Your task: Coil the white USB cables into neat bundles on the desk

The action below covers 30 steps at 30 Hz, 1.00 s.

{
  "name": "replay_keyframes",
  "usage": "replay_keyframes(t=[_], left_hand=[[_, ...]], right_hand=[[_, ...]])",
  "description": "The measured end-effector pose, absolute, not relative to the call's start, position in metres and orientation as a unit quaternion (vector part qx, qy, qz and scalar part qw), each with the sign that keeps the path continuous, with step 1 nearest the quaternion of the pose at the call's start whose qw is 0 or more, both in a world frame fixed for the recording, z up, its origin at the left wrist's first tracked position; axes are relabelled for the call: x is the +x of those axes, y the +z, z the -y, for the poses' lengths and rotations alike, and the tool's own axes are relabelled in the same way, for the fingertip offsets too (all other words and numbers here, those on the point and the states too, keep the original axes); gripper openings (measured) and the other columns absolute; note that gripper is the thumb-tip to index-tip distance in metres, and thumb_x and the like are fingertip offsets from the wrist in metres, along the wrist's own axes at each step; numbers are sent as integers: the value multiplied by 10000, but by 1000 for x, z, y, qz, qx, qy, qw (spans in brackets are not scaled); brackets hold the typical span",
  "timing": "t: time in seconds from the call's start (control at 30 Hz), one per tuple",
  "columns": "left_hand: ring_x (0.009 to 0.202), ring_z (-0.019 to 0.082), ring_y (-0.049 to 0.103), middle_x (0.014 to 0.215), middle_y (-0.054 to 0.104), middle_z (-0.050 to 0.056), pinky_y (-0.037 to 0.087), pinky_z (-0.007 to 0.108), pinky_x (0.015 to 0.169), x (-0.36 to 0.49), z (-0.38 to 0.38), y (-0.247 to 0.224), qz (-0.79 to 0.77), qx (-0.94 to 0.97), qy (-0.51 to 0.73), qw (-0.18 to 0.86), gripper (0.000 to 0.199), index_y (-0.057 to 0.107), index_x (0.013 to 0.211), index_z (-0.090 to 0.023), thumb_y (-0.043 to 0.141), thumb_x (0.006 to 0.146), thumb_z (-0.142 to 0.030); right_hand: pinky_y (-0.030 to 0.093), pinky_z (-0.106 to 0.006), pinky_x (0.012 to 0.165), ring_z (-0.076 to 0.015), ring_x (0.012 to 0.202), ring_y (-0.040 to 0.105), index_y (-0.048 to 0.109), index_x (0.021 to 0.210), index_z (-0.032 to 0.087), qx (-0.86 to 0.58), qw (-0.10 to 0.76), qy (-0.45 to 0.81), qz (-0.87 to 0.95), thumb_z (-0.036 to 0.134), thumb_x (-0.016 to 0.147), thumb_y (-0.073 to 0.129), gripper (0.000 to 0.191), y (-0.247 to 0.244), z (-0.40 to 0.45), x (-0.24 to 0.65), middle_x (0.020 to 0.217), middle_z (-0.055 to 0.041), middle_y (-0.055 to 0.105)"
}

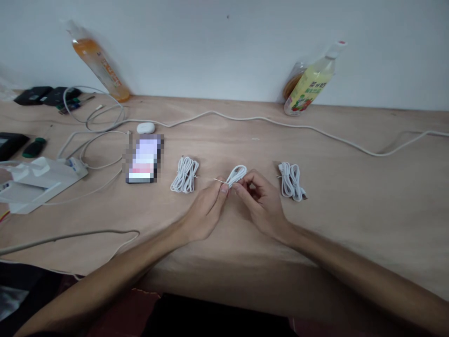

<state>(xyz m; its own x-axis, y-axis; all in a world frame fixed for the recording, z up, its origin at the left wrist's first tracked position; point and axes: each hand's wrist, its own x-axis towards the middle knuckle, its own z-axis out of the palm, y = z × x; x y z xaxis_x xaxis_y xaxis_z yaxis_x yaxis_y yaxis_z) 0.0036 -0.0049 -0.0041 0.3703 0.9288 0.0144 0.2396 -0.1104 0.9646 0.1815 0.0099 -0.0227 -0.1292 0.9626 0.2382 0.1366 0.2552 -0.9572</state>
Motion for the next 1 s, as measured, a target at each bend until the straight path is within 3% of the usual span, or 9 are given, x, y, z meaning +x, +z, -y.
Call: replay_keyframes(t=[0.37,0.7,1.0], left_hand=[[785,204,474,806,463,-5,362,340,656,5,7,-2,-423,640,362,529,331,439,920,-255,383,1166,-469],[649,160,402,728,435,-34,323,302,585,3,7,-10,-434,615,362,550,510,483,925,-232,353,1133,-679],[591,123,376,735,412,-48,308,272,505,6,4,-10,-405,529,410,623,473,505,892,-224,490,1107,-645]], right_hand=[[404,-305,613,-141,690,516,631,872,251,-430,506,397,633,253,993,704,141,-23,-6,181,803,36,581],[411,-297,601,-136,678,524,622,892,252,-407,514,339,675,201,1009,704,152,-27,-3,183,809,38,576],[495,-331,642,-183,775,623,712,1006,274,-394,498,299,712,196,1024,693,82,-22,-3,186,905,-7,689]])
